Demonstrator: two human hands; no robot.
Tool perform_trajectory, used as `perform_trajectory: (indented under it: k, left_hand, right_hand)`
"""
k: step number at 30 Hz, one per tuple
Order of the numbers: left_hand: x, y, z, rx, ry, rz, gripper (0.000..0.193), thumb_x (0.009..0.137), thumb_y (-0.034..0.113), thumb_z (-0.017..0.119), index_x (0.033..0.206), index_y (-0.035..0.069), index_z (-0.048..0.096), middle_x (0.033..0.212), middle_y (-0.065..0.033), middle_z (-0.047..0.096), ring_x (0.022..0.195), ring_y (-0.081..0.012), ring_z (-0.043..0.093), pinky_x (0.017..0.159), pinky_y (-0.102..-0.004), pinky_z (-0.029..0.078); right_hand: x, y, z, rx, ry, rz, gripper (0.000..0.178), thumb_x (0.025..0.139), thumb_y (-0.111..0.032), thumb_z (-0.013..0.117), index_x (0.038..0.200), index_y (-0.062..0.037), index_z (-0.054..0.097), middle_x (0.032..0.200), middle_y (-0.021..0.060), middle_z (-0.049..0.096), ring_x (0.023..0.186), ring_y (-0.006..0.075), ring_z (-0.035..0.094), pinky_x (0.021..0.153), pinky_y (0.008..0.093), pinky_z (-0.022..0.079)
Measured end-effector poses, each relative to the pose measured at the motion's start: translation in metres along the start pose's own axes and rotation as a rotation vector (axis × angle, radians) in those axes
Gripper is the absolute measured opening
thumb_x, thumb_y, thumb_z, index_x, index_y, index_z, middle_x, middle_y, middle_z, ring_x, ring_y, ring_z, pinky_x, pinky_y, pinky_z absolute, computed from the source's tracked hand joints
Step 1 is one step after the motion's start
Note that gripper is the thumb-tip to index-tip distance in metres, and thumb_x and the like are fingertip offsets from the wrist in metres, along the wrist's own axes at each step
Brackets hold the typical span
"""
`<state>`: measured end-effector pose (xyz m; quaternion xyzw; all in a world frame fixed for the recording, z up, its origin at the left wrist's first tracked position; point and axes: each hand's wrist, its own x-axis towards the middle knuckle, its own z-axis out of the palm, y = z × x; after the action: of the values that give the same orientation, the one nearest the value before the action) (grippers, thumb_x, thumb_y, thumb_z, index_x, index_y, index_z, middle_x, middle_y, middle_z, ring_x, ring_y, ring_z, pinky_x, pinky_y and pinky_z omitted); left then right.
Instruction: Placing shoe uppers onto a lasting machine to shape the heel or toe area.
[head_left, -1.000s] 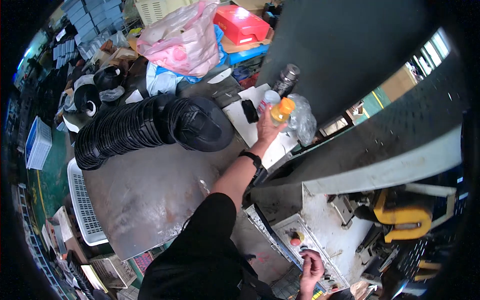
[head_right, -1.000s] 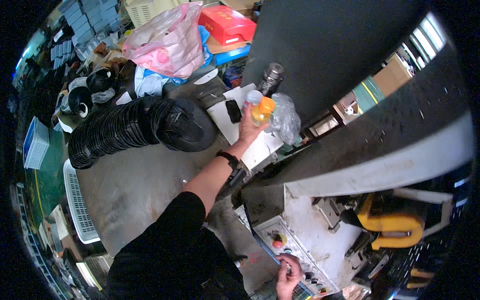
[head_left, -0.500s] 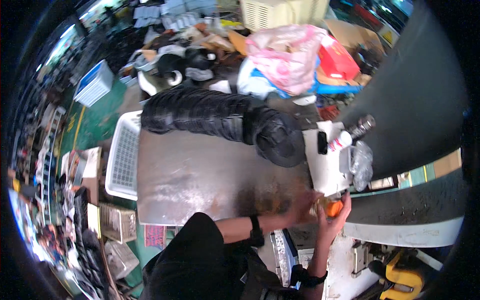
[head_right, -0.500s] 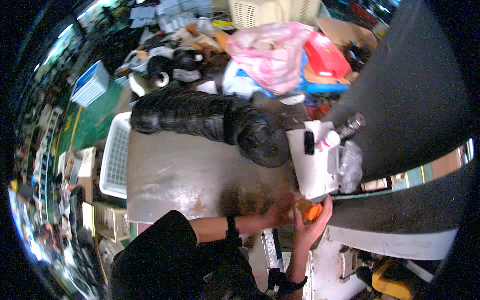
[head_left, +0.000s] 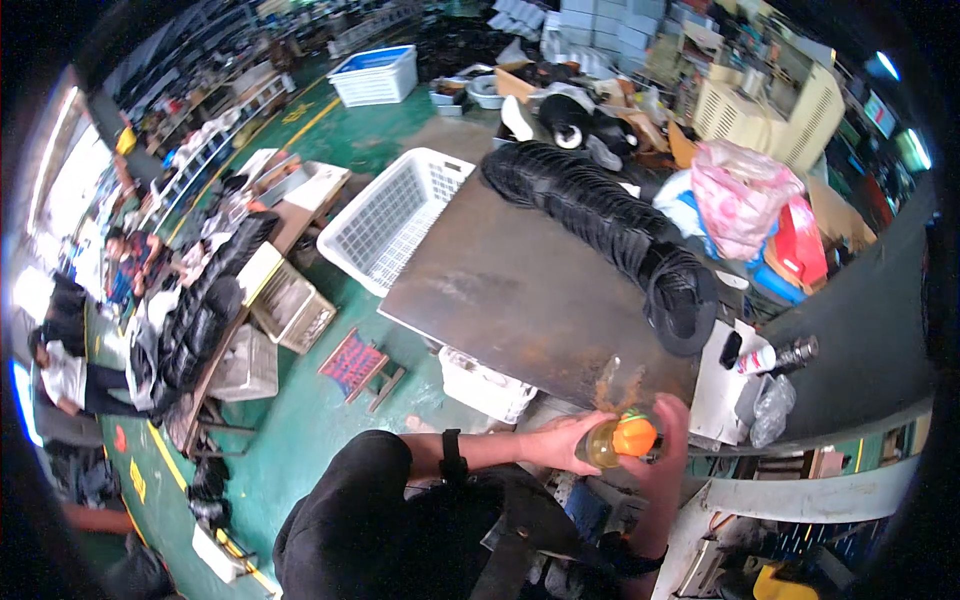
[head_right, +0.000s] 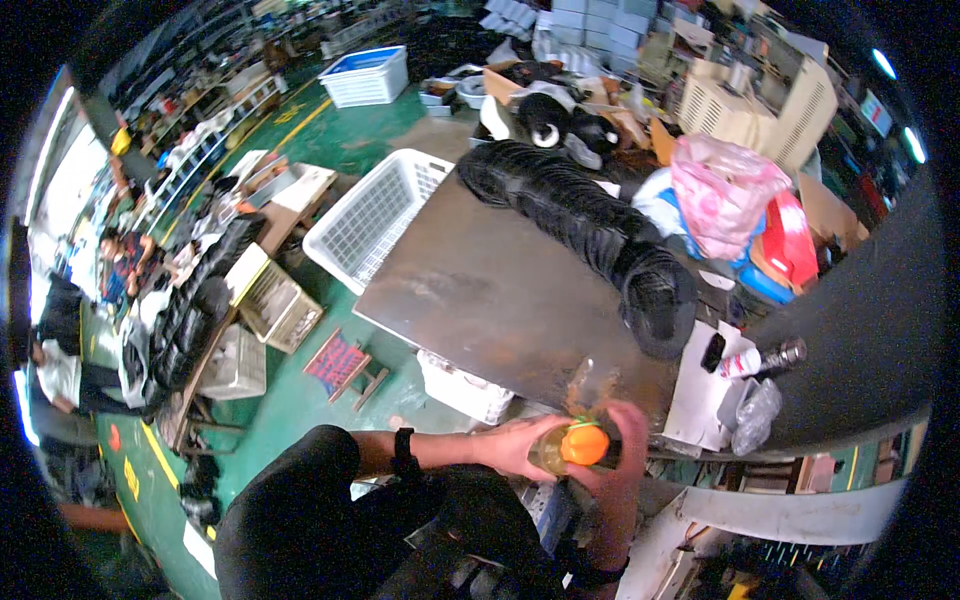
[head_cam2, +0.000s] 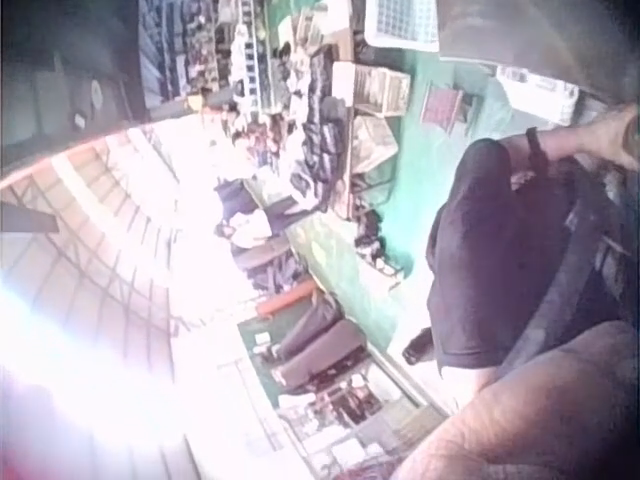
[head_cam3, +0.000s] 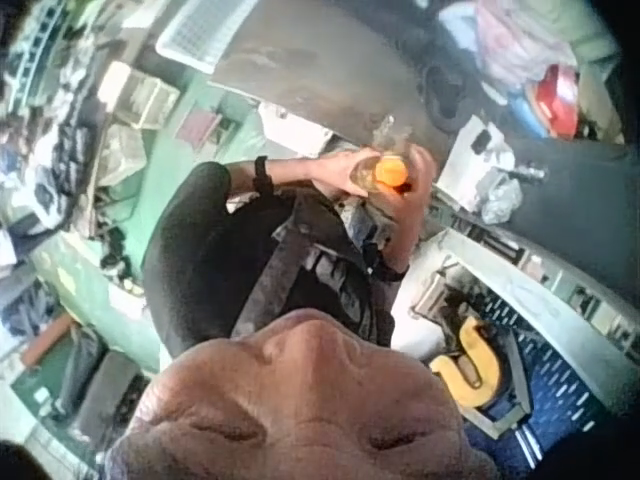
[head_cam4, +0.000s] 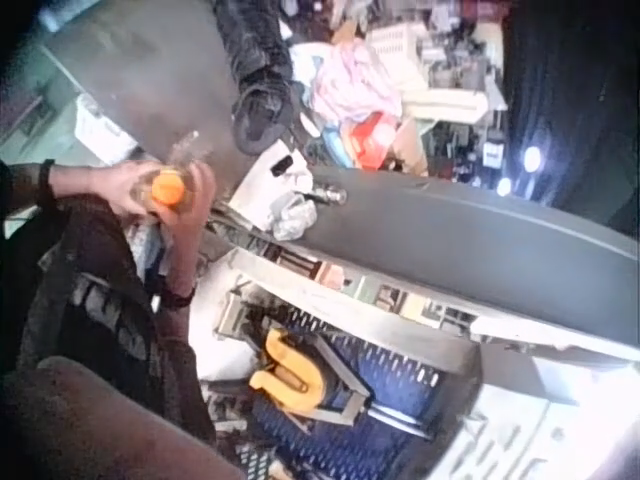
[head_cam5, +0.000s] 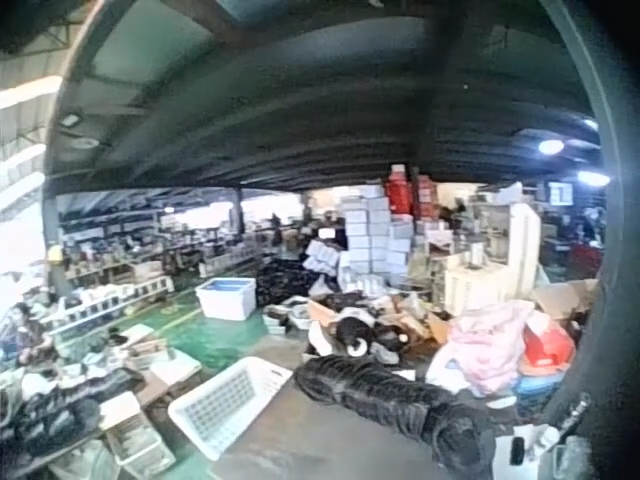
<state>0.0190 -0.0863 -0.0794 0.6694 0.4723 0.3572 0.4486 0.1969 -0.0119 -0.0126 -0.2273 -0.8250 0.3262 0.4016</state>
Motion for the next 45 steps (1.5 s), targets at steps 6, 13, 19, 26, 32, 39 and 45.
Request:
perform_trajectory:
  k: [6, 13, 19, 26, 32, 39, 45]
  left_hand:
    - [-0.033, -0.002, -0.020, 0.214, 0.316, 0.118, 0.085, 0.064, 0.034, 0.078, 0.129, 0.002, 0.033, 0.120, -0.0204, 0.048, 0.110, -0.0347, 0.051, 0.092, -0.0398, 0.043]
    - [-0.057, 0.007, -0.049, 0.139, 0.422, 0.078, 0.076, 0.066, 0.032, 0.076, 0.124, 0.004, 0.036, 0.114, -0.0196, 0.051, 0.107, -0.0356, 0.052, 0.088, -0.0408, 0.044]
    - [-0.076, -0.002, -0.078, 0.179, 0.498, 0.077, 0.078, 0.065, 0.031, 0.076, 0.125, 0.004, 0.034, 0.116, -0.0197, 0.051, 0.108, -0.0355, 0.051, 0.090, -0.0414, 0.043]
    - [-0.101, 0.011, -0.107, 0.125, 0.453, 0.057, 0.082, 0.063, 0.027, 0.077, 0.128, 0.005, 0.033, 0.116, -0.0188, 0.051, 0.108, -0.0341, 0.052, 0.090, -0.0409, 0.043]
    - [-0.113, 0.017, -0.118, 0.180, 0.547, 0.047, 0.077, 0.064, 0.029, 0.076, 0.125, 0.005, 0.034, 0.115, -0.0190, 0.052, 0.108, -0.0344, 0.052, 0.090, -0.0407, 0.043]
    - [-0.112, 0.015, -0.114, 0.254, 0.515, -0.030, 0.077, 0.063, 0.030, 0.076, 0.124, 0.005, 0.035, 0.112, -0.0196, 0.054, 0.106, -0.0350, 0.053, 0.088, -0.0418, 0.044]
    - [-0.120, 0.024, -0.115, 0.118, 0.377, -0.042, 0.083, 0.064, 0.032, 0.077, 0.128, 0.005, 0.031, 0.115, -0.0201, 0.053, 0.108, -0.0358, 0.052, 0.089, -0.0423, 0.044]
  right_hand:
    - [-0.014, 0.005, 0.008, 0.217, 0.007, 0.400, 0.044, 0.067, -0.001, 0.066, 0.109, 0.0013, 0.055, 0.105, 0.0133, 0.058, 0.097, 0.0239, 0.057, 0.089, 0.0340, 0.044]
    - [0.043, -0.064, 0.068, 0.259, -0.198, -0.016, 0.059, 0.066, -0.002, 0.064, 0.122, 0.0019, 0.045, 0.108, 0.0152, 0.057, 0.103, 0.0256, 0.055, 0.092, 0.0362, 0.041]
    - [0.075, -0.050, 0.102, 0.305, -0.236, 0.104, 0.073, 0.057, -0.003, 0.072, 0.124, 0.0004, 0.043, 0.102, 0.0126, 0.058, 0.099, 0.0240, 0.056, 0.092, 0.0360, 0.041]
    - [0.112, -0.044, 0.109, 0.442, -0.369, -0.091, 0.076, 0.058, -0.010, 0.075, 0.125, 0.0018, 0.043, 0.103, 0.0129, 0.058, 0.100, 0.0242, 0.056, 0.092, 0.0355, 0.042]
    - [0.101, -0.018, 0.104, 0.468, -0.382, 0.183, 0.089, 0.053, -0.022, 0.085, 0.127, 0.0036, 0.040, 0.115, 0.0158, 0.053, 0.110, 0.0256, 0.051, 0.097, 0.0369, 0.038]
    - [0.096, -0.076, 0.137, 0.454, -0.340, -0.055, 0.081, 0.056, -0.007, 0.077, 0.126, 0.0038, 0.039, 0.103, 0.0129, 0.058, 0.101, 0.0257, 0.056, 0.093, 0.0371, 0.041]
    - [0.112, -0.072, 0.129, 0.873, -0.195, -0.048, 0.076, 0.070, -0.026, 0.073, 0.130, -0.0012, 0.035, 0.095, 0.0088, 0.054, 0.091, 0.0227, 0.055, 0.092, 0.0432, 0.040]
